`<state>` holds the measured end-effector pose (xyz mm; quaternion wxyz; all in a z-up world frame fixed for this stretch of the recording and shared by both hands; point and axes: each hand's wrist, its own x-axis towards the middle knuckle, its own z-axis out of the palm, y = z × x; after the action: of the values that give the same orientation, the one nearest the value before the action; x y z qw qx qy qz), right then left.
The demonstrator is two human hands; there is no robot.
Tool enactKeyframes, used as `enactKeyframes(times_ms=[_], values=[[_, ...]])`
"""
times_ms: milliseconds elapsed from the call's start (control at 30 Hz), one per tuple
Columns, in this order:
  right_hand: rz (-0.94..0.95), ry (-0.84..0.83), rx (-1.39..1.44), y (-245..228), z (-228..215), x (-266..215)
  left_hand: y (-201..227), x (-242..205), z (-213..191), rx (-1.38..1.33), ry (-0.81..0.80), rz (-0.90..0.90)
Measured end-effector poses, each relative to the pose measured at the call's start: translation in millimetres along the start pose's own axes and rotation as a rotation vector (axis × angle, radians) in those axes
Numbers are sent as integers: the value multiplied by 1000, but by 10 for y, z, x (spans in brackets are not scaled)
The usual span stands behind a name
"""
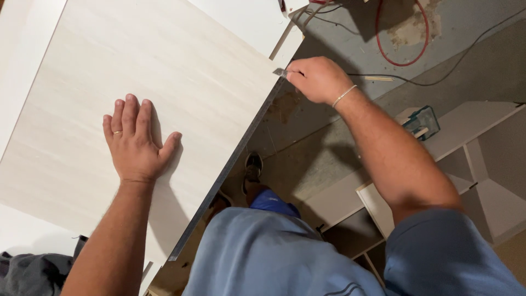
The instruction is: Trim excess laminate from the edges of a wooden board using a utility knife and sand the edges smooth.
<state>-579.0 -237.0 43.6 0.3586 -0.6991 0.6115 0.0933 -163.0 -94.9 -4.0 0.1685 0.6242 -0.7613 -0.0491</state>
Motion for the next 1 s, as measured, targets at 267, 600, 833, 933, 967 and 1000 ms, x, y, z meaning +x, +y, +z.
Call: enactKeyframes(times_ms=[267, 600, 833, 933, 967, 1000], values=[[138, -49, 390, -334, -222, -186, 19, 0, -27, -2, -10, -12], [116, 29, 354, -324, -18, -117, 26, 12, -42, -7, -20, -13], [72, 57, 537, -78, 226, -3, -31, -14, 58, 34, 16, -35], [81, 92, 601, -30, 292, 44, -28, -13, 60, 33, 11, -35], [81, 108, 642, -7, 335, 75, -33, -18, 57, 37, 8, -37], [81, 107, 642, -21, 373, 54, -33, -23, 56, 38, 7, -37]])
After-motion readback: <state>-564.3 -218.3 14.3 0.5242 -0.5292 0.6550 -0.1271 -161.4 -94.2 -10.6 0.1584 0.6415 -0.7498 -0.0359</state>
